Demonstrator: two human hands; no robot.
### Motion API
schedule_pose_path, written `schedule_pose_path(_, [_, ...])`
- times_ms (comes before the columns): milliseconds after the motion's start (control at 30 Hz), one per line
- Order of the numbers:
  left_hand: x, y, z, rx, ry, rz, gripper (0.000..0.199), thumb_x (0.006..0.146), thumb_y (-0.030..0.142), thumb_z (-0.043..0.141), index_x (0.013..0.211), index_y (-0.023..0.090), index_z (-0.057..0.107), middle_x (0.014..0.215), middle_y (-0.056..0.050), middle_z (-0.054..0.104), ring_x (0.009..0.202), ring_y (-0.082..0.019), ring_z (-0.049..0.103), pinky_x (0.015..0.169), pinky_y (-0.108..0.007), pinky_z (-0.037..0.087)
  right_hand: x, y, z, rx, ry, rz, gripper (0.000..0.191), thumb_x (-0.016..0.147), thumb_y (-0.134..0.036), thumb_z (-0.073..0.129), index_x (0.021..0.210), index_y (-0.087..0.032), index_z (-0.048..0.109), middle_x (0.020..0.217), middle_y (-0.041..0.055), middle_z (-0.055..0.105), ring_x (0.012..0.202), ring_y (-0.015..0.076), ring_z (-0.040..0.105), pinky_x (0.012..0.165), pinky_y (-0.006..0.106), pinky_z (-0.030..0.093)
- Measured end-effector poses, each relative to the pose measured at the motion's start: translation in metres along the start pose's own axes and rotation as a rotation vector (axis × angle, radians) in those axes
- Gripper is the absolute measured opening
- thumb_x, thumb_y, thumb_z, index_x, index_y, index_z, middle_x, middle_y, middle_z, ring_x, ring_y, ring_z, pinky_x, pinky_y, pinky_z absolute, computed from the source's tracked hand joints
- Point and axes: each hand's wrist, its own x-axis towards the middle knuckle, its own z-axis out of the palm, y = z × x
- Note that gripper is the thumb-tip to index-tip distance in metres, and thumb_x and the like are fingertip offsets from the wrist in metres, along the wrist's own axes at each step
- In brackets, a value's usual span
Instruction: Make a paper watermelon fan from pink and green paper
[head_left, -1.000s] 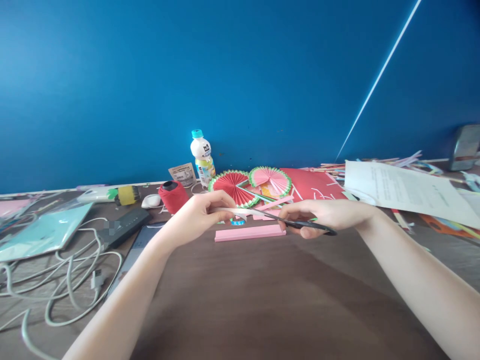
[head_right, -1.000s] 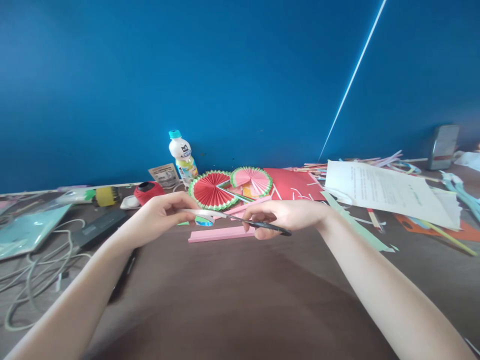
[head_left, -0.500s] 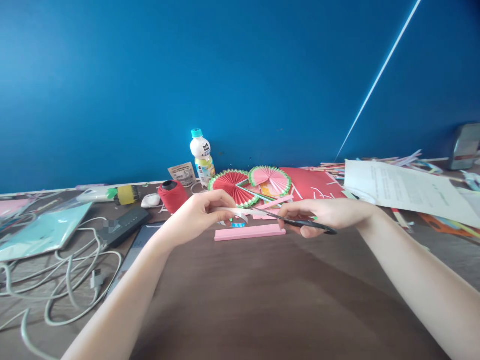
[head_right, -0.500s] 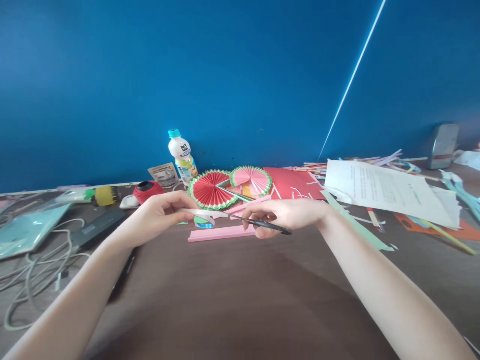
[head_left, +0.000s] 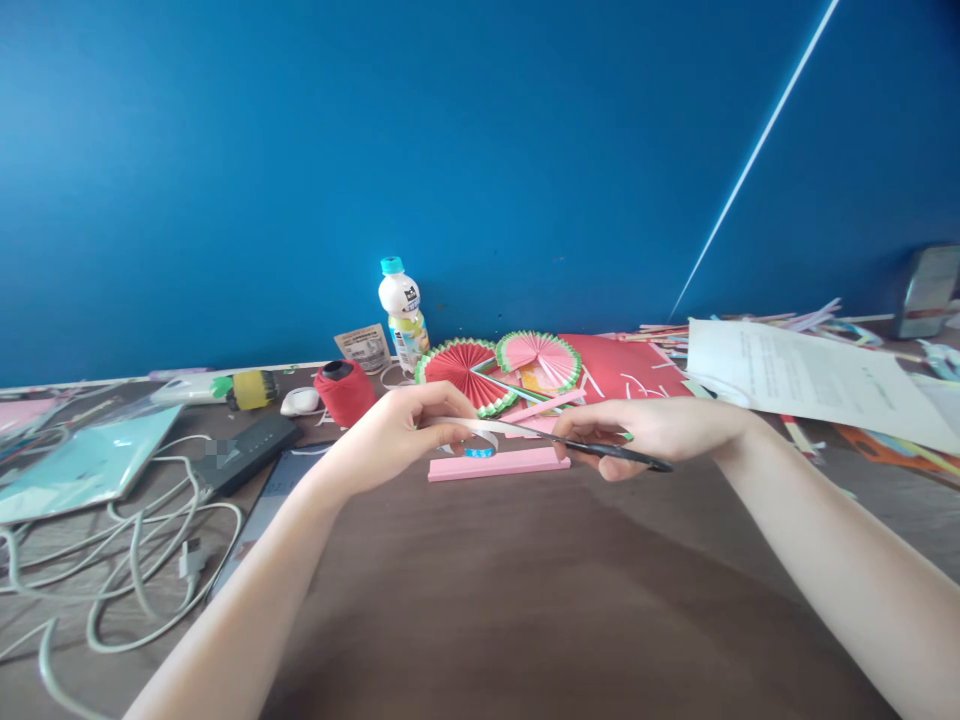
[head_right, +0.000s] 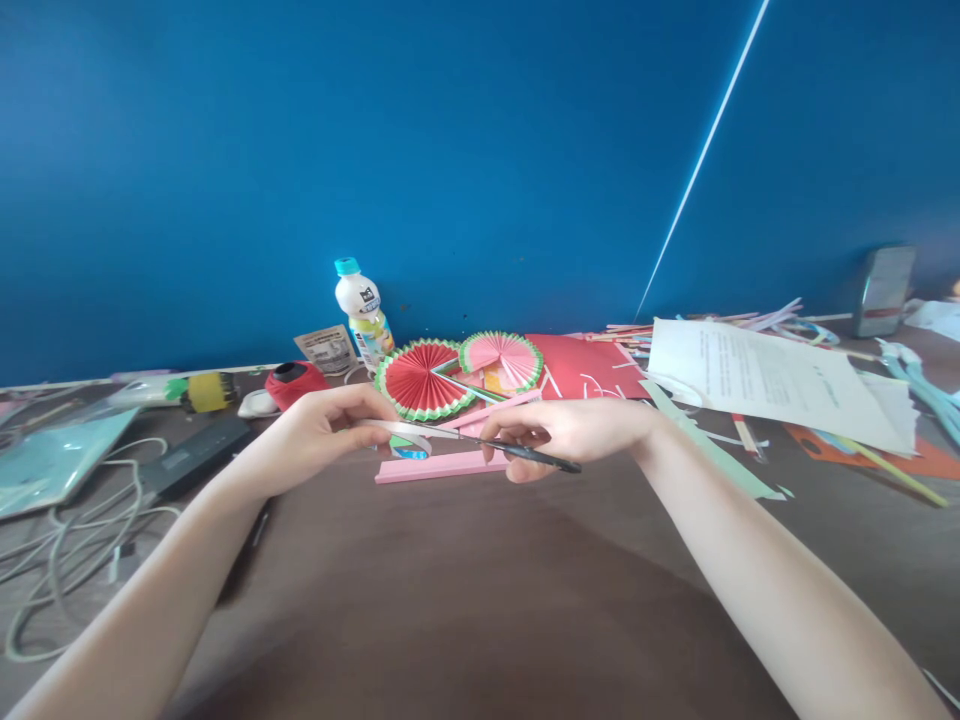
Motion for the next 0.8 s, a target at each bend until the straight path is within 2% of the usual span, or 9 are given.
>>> schedule_pose_path(367, [0.0008, -0.0009, 0.0010, 0.114, 0.013, -0.034, 0.018, 0.079, 0.036, 0.057, 0.079, 0.019, 0.061, 0.075, 0.001, 0.065, 0.069, -0.012, 0.059, 0.057, -0.020, 0.044, -0.0012, -0.0046, 0.0013, 0.052, 0.034, 0.015, 0.033, 0.080, -0.040, 0.057, 0.107, -0.020, 0.056, 0.102, 0.0046, 0.057, 0.086, 0.0156, 0.056, 0.072, 0.027, 0.043])
schedule_pose_path(533, [0.0002, -0.0014, 0.0000, 0.172, 0.024, -0.031, 0.023, 0.079, 0.042, 0.056, 0.080, 0.019, 0.062, 0.075, 0.000, 0.065, 0.070, -0.013, 0.059, 0.057, -0.021, 0.043, -0.0041, -0.0040, -0.0013, 0.032, 0.036, 0.031, 0.034, 0.077, -0.039, 0.059, 0.105, -0.020, 0.057, 0.101, 0.0049, 0.058, 0.084, 0.0165, 0.059, 0.073, 0.028, 0.045])
schedule_pose_path(667, [-0.0007, -0.0026, -0.0004, 0.183, 0.019, -0.043, 0.020, 0.078, 0.039, 0.056, 0.081, 0.020, 0.062, 0.077, 0.001, 0.066, 0.070, -0.013, 0.058, 0.059, -0.020, 0.043, -0.0045, -0.0061, -0.0019, 0.018, 0.047, 0.028, 0.032, 0.076, -0.039, 0.061, 0.101, -0.020, 0.058, 0.103, 0.0052, 0.060, 0.090, 0.0185, 0.059, 0.077, 0.029, 0.045])
schedule_pose_path(800, [-0.0019, -0.0030, -0.0002, 0.218, 0.030, -0.043, 0.017, 0.079, 0.036, 0.054, 0.081, 0.020, 0.061, 0.077, 0.001, 0.066, 0.071, -0.013, 0.057, 0.061, -0.021, 0.044, -0.0039, -0.0089, -0.0011, 0.030, 0.049, 0.013, 0.039, 0.073, -0.042, 0.063, 0.105, -0.020, 0.058, 0.106, 0.0066, 0.060, 0.097, 0.0206, 0.058, 0.082, 0.031, 0.045])
